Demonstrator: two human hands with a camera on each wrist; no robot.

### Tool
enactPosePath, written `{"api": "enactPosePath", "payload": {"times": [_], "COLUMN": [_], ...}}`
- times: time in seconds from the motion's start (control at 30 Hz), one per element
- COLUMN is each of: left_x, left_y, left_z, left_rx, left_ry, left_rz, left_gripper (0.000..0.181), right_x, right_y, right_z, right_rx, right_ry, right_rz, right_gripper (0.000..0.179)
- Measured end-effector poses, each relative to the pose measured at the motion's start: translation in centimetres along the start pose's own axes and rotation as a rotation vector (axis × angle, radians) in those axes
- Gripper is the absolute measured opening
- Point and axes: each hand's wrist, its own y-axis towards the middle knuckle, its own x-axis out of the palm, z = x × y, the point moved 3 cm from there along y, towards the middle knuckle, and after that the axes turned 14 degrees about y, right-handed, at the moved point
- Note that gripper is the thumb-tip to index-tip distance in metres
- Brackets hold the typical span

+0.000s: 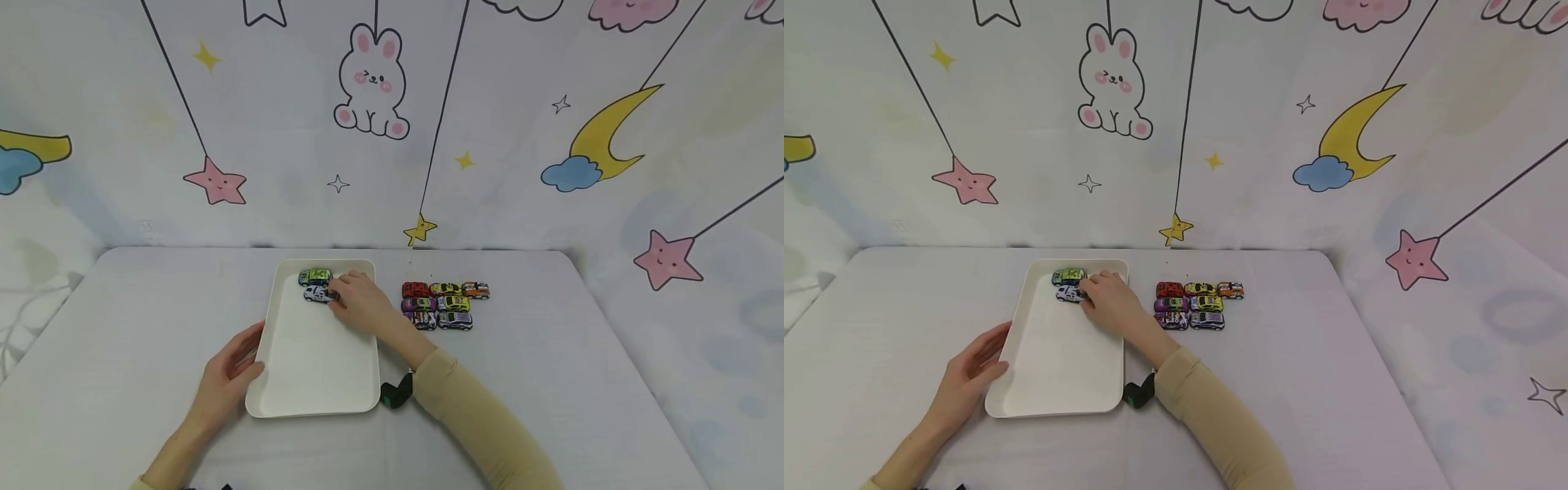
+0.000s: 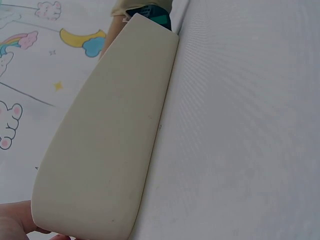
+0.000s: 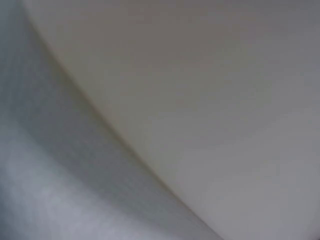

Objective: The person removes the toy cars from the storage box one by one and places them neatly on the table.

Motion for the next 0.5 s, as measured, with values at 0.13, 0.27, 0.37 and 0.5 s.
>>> {"api": "enactPosePath", "payload": {"times": [0.13, 0.27, 0.37, 0.5], "left_x": [-0.04, -0.05, -0.05, -0.01], "left_y": [0.03, 0.02, -0.02, -0.08], "left_z": [0.07, 0.09, 0.07, -0.01], "left_rx": [0.003, 0.002, 0.003, 0.006], "left_ry": [0.008, 0.011, 0.005, 0.001], "left_rz": [0.001, 0.0, 0.0, 0.003], "left_gripper": [0.057, 0.056, 0.056, 0.056], "right_x": [-0.07, -0.22, -0.27, -0.28], "right_y": [-0.05, -0.21, -0.36, -0.48], "right_z": [-0.06, -0.15, -0.11, 0.12], "right_rx": [0.013, 0.026, 0.035, 0.025], "right_ry": [0.006, 0.03, 0.061, 0.106], "right_rz": [-0.005, -0.001, 0.011, 0.039], "right_gripper": [0.019, 0.019, 0.02, 0.021]}}
